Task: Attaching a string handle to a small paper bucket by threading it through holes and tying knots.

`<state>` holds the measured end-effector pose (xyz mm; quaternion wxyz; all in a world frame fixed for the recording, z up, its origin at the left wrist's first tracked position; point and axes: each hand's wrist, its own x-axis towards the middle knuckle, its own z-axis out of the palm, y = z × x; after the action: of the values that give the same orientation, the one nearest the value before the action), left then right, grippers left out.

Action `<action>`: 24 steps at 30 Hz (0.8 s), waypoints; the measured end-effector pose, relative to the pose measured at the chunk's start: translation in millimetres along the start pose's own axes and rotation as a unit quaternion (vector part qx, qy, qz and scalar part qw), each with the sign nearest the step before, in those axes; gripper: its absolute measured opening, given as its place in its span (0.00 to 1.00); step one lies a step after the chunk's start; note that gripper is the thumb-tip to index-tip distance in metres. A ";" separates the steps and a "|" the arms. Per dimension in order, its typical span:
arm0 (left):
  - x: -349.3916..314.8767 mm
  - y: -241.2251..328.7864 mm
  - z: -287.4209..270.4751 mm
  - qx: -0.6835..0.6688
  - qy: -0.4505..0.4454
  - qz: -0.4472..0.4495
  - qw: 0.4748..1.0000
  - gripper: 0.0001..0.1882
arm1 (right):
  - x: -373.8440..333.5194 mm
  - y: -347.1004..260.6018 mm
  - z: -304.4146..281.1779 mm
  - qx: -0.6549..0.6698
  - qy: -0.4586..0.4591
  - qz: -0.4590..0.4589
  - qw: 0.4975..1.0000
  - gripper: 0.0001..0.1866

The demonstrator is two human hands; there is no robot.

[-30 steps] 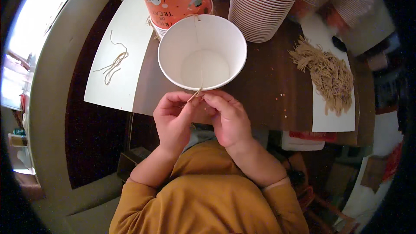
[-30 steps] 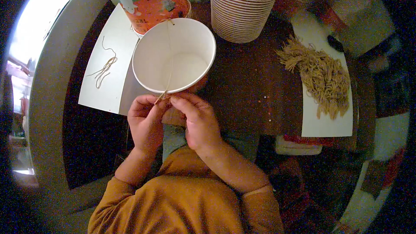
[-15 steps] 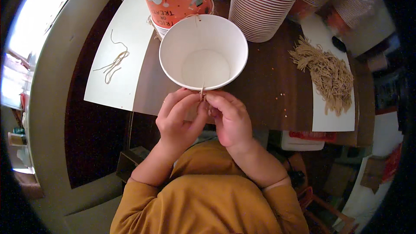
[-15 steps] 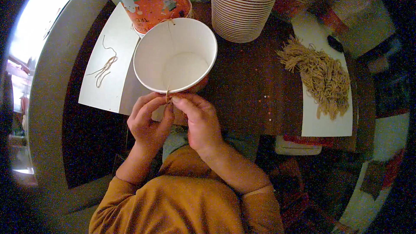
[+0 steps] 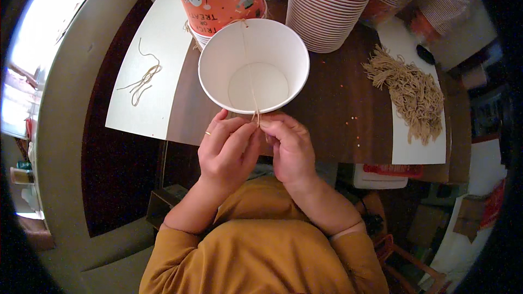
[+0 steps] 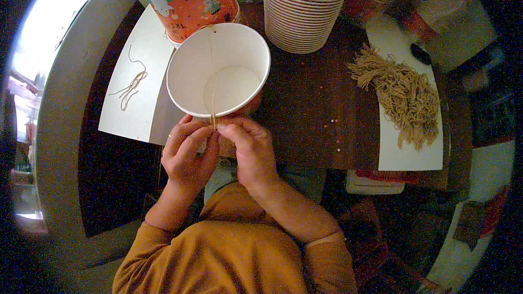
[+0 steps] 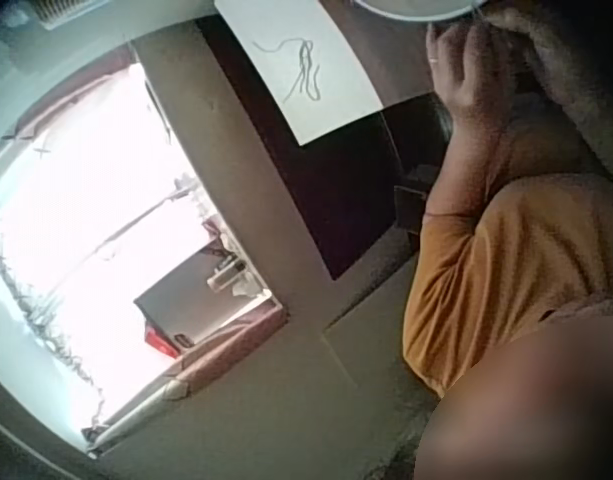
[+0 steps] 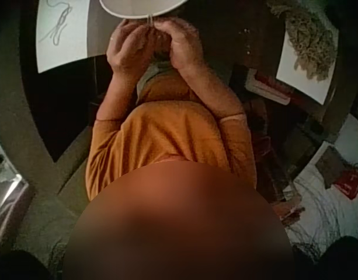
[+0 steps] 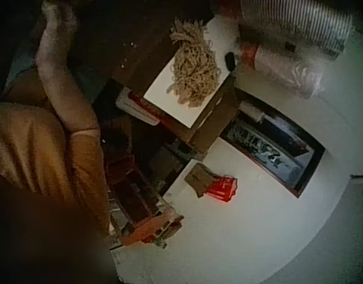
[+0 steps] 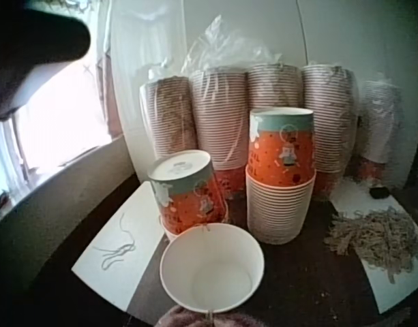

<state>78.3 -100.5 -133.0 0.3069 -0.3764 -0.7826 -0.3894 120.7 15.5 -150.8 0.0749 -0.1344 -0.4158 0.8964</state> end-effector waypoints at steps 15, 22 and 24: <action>4.1 7.1 -23.3 -0.210 -0.050 -0.183 0.959 0.07 | 1.8 -17.0 13.9 0.098 0.033 0.103 0.989 0.04; -3.0 -6.6 -21.0 -0.456 -0.055 -0.241 0.855 0.03 | 1.0 -9.3 4.0 -0.008 -0.014 0.035 0.999 0.10; -0.2 -3.5 -21.2 -0.453 -0.070 -0.235 0.857 0.03 | 4.3 -6.4 -2.3 -0.119 0.005 -0.038 0.992 0.12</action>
<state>79.5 -119.9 -123.7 -0.0535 -0.3049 -0.6044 -0.7341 117.5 22.3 -148.1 0.0942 -0.1311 -0.5241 0.8362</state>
